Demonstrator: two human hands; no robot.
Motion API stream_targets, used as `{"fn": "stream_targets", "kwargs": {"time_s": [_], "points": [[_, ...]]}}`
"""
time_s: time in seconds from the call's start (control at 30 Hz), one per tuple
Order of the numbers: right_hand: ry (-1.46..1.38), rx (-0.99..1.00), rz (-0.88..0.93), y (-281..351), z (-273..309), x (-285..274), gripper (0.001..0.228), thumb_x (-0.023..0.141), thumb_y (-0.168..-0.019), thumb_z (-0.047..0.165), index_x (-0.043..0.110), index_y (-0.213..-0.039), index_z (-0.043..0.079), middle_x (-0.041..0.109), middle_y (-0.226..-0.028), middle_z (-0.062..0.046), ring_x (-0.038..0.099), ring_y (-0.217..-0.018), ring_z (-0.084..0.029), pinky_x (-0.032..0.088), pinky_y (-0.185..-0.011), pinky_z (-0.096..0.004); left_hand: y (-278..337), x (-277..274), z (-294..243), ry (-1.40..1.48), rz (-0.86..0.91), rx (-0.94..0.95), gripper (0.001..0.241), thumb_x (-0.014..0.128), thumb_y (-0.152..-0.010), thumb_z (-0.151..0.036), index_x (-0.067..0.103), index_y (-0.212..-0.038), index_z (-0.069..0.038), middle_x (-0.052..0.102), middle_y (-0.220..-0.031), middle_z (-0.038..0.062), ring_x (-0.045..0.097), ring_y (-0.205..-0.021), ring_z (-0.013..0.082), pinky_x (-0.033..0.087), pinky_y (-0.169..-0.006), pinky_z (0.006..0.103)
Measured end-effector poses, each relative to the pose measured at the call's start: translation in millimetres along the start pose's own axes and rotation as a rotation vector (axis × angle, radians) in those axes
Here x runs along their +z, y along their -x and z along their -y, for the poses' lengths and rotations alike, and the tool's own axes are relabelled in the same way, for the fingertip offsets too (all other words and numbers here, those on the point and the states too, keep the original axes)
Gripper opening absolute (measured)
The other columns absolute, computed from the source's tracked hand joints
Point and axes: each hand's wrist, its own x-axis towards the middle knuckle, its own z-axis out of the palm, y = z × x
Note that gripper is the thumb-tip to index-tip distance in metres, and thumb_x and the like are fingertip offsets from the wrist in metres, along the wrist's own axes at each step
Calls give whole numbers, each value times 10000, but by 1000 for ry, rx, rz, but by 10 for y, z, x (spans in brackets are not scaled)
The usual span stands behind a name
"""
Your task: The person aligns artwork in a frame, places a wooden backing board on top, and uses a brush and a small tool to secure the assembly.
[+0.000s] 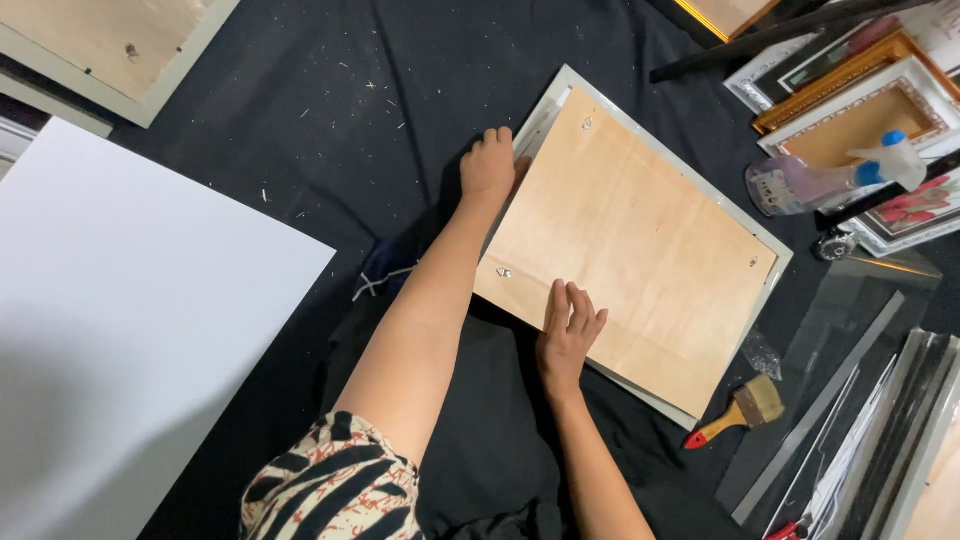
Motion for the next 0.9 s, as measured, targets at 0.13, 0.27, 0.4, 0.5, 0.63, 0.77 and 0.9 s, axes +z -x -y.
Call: {"fn": "stream_targets", "kwargs": {"time_s": [0.13, 0.27, 0.4, 0.5, 0.63, 0.77, 0.9], "points": [[29, 43, -17, -66, 174, -135, 694, 534, -1025, -41, 304, -1624, 223, 390, -1454, -41, 316, -1454, -186, -22, -1250, -521, -243, 76, -54, 4, 36, 17, 401, 774, -847, -354, 555, -1075, -108, 619, -977, 81, 726, -865, 312, 621, -652, 493], [46, 59, 20, -106, 188, -120, 684, 474, -1028, -81, 310, -1616, 227, 381, -1483, -30, 299, -1477, -204, -48, -1260, -521, -487, 256, -167, 24, 26, 37, 338, 761, -856, -334, 592, -1030, -98, 617, -897, 62, 731, -783, 285, 625, -585, 465], [69, 33, -16, -113, 53, 102, 703, 428, -1021, -63, 302, -1614, 292, 300, -1553, 44, 252, -1504, -207, -19, -1260, -574, -635, 526, -166, 79, 30, 9, 142, 664, -878, -140, 619, -979, -51, 627, -806, 79, 744, -717, 321, 630, -558, 503], [64, 54, -27, -164, 152, 27, 701, 411, -1013, -114, 332, -1606, 251, 377, -1498, 0, 300, -1490, -206, -44, -1268, -546, -661, 592, -132, 83, 9, 46, 107, 629, -862, -100, 620, -960, -57, 636, -781, 81, 750, -703, 330, 632, -564, 513], [19, 142, -28, -258, 429, -211, 656, 440, -1005, -146, 412, -1563, 197, 441, -1391, -29, 375, -1407, -149, 13, -1261, -480, -671, 566, -151, 93, 22, 74, 109, 589, -866, -89, 623, -963, -53, 645, -777, 101, 750, -703, 359, 631, -583, 538], [82, 111, -30, -196, 209, 35, 724, 436, -1007, -129, 319, -1608, 256, 374, -1481, 16, 314, -1461, -166, -4, -1256, -530, -686, 536, -157, 77, 13, 109, 106, 578, -855, -49, 639, -941, -39, 650, -752, 113, 748, -693, 351, 637, -588, 519], [68, 73, -55, -193, 186, 65, 766, 410, -1002, -144, 287, -1619, 292, 362, -1487, 16, 296, -1480, -195, -26, -1258, -565, -730, 671, -117, 79, 16, 127, 124, 554, -863, -12, 652, -939, -22, 655, -733, 115, 748, -686, 348, 639, -584, 515]]}}
